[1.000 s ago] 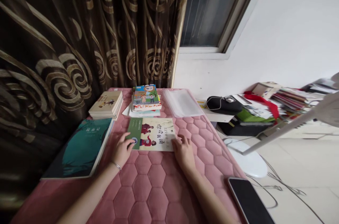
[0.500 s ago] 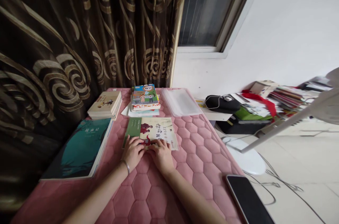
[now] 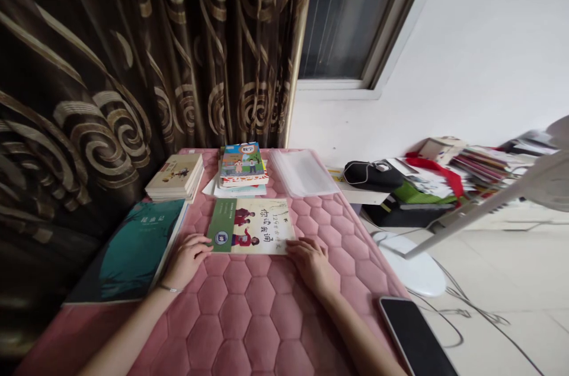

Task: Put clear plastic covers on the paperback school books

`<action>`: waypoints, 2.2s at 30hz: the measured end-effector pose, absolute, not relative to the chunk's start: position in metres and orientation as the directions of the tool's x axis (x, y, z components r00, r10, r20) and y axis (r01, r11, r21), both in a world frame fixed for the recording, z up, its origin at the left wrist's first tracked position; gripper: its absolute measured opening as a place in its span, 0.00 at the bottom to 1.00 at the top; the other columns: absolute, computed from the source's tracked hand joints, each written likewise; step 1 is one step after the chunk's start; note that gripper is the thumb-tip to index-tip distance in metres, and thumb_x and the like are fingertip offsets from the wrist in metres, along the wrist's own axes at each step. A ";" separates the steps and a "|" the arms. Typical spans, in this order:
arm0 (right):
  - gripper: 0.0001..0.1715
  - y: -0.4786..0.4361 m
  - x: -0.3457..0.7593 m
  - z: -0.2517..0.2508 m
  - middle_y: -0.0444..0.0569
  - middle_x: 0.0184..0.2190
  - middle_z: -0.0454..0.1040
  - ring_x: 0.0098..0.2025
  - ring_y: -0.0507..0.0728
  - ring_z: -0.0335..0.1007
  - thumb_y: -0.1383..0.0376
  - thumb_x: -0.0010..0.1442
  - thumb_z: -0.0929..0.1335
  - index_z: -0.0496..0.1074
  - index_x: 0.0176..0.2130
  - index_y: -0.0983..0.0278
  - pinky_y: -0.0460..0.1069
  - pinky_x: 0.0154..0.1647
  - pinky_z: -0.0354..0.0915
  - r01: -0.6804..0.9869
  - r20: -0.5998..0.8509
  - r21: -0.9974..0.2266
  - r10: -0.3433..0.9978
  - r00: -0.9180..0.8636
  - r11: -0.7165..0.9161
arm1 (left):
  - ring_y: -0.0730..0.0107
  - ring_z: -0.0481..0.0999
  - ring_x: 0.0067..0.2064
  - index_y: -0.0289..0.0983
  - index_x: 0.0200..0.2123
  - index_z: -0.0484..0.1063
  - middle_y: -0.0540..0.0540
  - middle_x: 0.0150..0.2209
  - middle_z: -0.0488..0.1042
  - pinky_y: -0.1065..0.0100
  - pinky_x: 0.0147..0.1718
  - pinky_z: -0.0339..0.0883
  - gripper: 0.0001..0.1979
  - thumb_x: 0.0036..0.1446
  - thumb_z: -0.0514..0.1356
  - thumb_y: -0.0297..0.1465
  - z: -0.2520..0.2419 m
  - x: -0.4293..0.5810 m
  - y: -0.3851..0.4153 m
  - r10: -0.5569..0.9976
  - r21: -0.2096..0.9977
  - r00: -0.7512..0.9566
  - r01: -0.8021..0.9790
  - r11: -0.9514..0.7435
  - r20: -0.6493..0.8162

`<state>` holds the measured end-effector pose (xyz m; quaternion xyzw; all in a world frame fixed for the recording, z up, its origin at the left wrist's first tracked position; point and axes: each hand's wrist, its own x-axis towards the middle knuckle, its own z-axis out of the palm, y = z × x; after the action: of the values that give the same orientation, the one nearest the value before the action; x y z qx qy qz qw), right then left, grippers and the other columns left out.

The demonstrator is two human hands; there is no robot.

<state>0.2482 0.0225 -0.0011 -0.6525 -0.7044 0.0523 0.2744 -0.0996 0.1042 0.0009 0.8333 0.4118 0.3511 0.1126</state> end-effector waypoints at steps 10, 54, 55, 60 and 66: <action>0.17 0.022 0.253 0.000 0.47 0.46 0.78 0.53 0.63 0.66 0.63 0.63 0.61 0.79 0.42 0.55 0.62 0.54 0.60 0.863 0.291 -0.479 0.957 -0.016 0.160 | 0.64 0.73 0.44 0.39 0.28 0.77 0.46 0.36 0.78 0.60 0.44 0.71 0.12 0.57 0.56 0.22 0.000 -0.099 0.101 0.762 0.471 0.415 0.608 -0.639 0.498; 0.16 0.034 0.263 0.008 0.46 0.47 0.78 0.54 0.61 0.66 0.62 0.63 0.62 0.77 0.44 0.53 0.60 0.54 0.61 0.829 0.271 -0.459 0.939 -0.212 0.320 | 0.67 0.76 0.42 0.39 0.31 0.77 0.45 0.41 0.74 0.64 0.42 0.72 0.10 0.54 0.57 0.22 0.005 -0.094 0.095 0.838 0.529 0.368 0.653 -0.542 0.403; 0.16 0.039 0.263 0.011 0.47 0.46 0.78 0.53 0.61 0.67 0.61 0.63 0.62 0.78 0.43 0.54 0.59 0.54 0.62 0.826 0.267 -0.464 0.939 -0.216 0.321 | 0.66 0.76 0.43 0.39 0.31 0.77 0.45 0.42 0.73 0.63 0.44 0.72 0.07 0.53 0.59 0.23 0.005 -0.093 0.094 0.851 0.533 0.340 0.669 -0.519 0.402; 0.18 0.093 0.248 0.028 0.51 0.51 0.74 0.53 0.61 0.66 0.62 0.64 0.61 0.76 0.46 0.58 0.58 0.52 0.62 0.915 0.225 -0.334 0.962 -0.155 0.226 | 0.56 0.70 0.51 0.38 0.34 0.74 0.42 0.50 0.66 0.54 0.50 0.67 0.10 0.46 0.67 0.26 0.010 -0.076 0.085 0.854 0.406 0.307 0.779 -0.479 0.419; 0.20 0.167 0.215 0.040 0.53 0.56 0.69 0.58 0.62 0.61 0.64 0.64 0.60 0.69 0.54 0.58 0.59 0.54 0.57 0.958 0.138 -0.240 0.983 -0.124 0.155 | 0.61 0.69 0.49 0.42 0.43 0.72 0.45 0.46 0.71 0.49 0.54 0.59 0.11 0.59 0.57 0.24 0.026 -0.050 0.084 0.712 0.003 0.592 0.768 -0.640 0.377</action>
<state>0.2147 0.1674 0.0398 -0.6484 -0.7483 0.0458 0.1322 -0.0502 0.0839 0.0258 0.8886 0.4165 0.1748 -0.0803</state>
